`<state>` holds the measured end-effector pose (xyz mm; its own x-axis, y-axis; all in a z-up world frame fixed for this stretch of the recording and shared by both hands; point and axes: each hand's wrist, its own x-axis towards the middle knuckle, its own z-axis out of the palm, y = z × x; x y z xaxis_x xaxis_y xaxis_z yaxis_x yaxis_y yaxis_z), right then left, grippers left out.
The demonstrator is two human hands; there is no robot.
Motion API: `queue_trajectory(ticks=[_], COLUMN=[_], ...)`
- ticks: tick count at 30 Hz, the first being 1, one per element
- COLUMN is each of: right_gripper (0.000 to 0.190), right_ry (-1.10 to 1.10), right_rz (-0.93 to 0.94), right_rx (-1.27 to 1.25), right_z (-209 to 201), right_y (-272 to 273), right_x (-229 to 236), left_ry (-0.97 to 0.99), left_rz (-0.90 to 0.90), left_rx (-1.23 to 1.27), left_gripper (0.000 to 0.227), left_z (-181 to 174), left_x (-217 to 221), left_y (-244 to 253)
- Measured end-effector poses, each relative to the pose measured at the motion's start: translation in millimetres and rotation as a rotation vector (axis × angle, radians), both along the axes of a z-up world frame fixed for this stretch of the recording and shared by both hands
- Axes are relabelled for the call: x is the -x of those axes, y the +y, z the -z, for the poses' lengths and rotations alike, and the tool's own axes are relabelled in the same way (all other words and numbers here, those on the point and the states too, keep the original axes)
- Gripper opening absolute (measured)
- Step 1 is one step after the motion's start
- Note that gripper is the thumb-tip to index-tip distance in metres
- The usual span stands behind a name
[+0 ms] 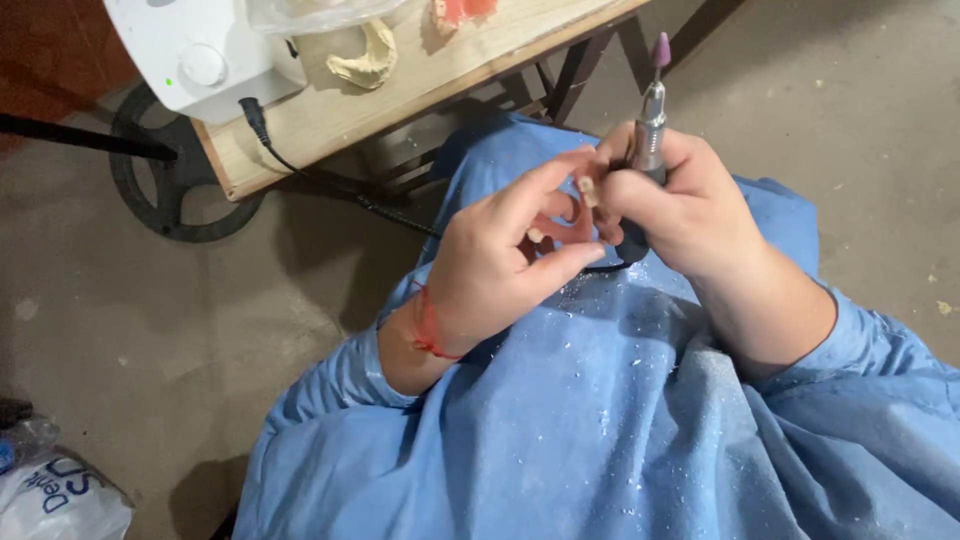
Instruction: The person uses a rotary tool to grind and shape a pink denture held in their hands. They briefly open a drawer to select a different tool attachment before continuing to refine the denture's surface.
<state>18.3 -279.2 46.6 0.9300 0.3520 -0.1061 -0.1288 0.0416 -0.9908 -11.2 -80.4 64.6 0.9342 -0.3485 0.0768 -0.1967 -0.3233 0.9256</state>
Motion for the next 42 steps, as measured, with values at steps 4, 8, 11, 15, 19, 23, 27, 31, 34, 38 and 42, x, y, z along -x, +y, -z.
queue_trajectory(ticks=[4, 8, 11, 15, 19, 23, 27, 31, 34, 38, 42], right_gripper=[0.027, 0.023, 0.031, 0.06, 0.062, 0.063, 0.062, 0.057, 0.055, 0.056, 0.06], right_ry=[-0.28, -0.727, -0.741, -0.696, -0.685, -0.688, -0.725, -0.743, -0.776, -0.784, -0.765], right_rz=[-0.026, -0.186, -0.215, -0.129, -0.114, -0.071, -0.072, -0.063, -0.087, -0.097, -0.147], right_rx=[0.022, 0.208, 0.241, 0.322, 0.291, 0.289, 0.283, 0.271, 0.214, 0.245, 0.276], right_z=[24.3, 33.2, 32.4, 51.5, 47.8, 49.9, 56.1, 59.6, 70.5, 64.8, 58.8], right_y=[-27.1, -38.2, -29.3, -31.1, -29.7, -30.6, -34.8, -35.7, -41.4, -41.9, -43.2], right_x=[7.7, 12.7, 13.0, 14.8, 15.9, 18.5, 20.8, 20.2, 19.6, 19.7, 17.7], left_ry=[-0.033, -0.061, -0.169, -0.32, -0.392, -0.427, -0.386, -0.357, -0.356, -0.357, -0.37], left_rz=[0.005, 0.03, 0.045, 0.057, 0.014, 0.017, 0.033, 0.037, 0.069, 0.079, 0.1], left_rx=[0.081, 0.03, -0.002, -0.049, -0.095, -0.118, -0.095, -0.066, -0.072, -0.112, -0.161], left_gripper=[0.075, 0.08, 0.08, 0.085, 0.088, 0.089, 0.09, 0.094, 0.094, 0.095, 0.096], left_z=[4.4, -3.0, 3.9, 12.3, 16.8, 14.9, 16.5, 18.8, 18.1, 12.6, 9.6], left_x=[6.5, 12.2, 16.6, 21.6, 22.8, 23.9, 27.0, 27.0, 27.5, 27.3, 25.2], left_y=[6.4, 5.5, 3.4, -5.3, -7.9, -10.6, -14.8, -17.1, -17.5, -16.0, -14.2])
